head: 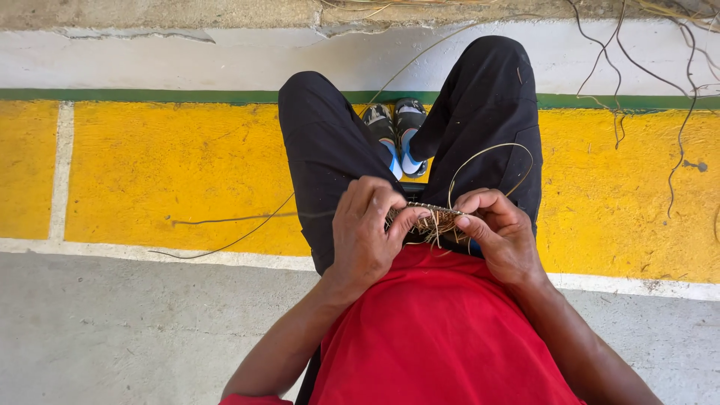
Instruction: Weaving a circular base from flexible plant strips using hand tools while seated.
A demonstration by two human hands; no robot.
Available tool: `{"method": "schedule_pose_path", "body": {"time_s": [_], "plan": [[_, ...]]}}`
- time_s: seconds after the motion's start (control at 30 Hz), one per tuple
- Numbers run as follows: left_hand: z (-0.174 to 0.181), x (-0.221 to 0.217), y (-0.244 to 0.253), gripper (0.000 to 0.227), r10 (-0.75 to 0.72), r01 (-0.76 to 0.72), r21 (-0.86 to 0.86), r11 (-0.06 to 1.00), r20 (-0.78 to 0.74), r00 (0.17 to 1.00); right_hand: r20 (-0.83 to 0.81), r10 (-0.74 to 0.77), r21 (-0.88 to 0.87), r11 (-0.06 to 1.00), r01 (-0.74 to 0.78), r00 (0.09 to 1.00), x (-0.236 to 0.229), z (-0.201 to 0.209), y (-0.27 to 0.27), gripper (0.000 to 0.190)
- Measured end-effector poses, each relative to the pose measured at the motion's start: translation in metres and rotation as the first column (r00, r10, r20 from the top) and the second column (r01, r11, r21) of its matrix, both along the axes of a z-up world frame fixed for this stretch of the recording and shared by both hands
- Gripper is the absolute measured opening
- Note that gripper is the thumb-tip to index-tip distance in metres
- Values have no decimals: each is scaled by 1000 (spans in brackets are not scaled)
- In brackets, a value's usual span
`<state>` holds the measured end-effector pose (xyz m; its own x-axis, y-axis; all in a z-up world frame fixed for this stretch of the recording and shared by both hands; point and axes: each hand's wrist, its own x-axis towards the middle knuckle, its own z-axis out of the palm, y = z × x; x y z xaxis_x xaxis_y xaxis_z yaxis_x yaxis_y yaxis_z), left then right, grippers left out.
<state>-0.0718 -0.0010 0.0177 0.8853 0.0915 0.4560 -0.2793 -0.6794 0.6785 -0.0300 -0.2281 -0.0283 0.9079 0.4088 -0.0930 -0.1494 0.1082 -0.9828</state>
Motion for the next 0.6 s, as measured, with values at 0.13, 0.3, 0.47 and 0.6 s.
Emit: {"method": "schedule_pose_path", "body": {"time_s": [0.13,0.3,0.47,0.6], "plan": [[18,14,-3,10,-124,122,42,992,59,990,2,9,64,998,-9,1000,12,0,-2,13],[12,26,-7,10,-189,188,-37,981,-27,982,75,102,-203,975,-84,992,53,6,-7,14],[14,30,-10,9,-205,205,-30,978,-15,979,200,123,-88,990,-107,972,63,20,17,11],[10,33,-9,5,-269,268,-22,963,-79,960,422,-21,-239,962,134,906,46,26,21,4]]}}
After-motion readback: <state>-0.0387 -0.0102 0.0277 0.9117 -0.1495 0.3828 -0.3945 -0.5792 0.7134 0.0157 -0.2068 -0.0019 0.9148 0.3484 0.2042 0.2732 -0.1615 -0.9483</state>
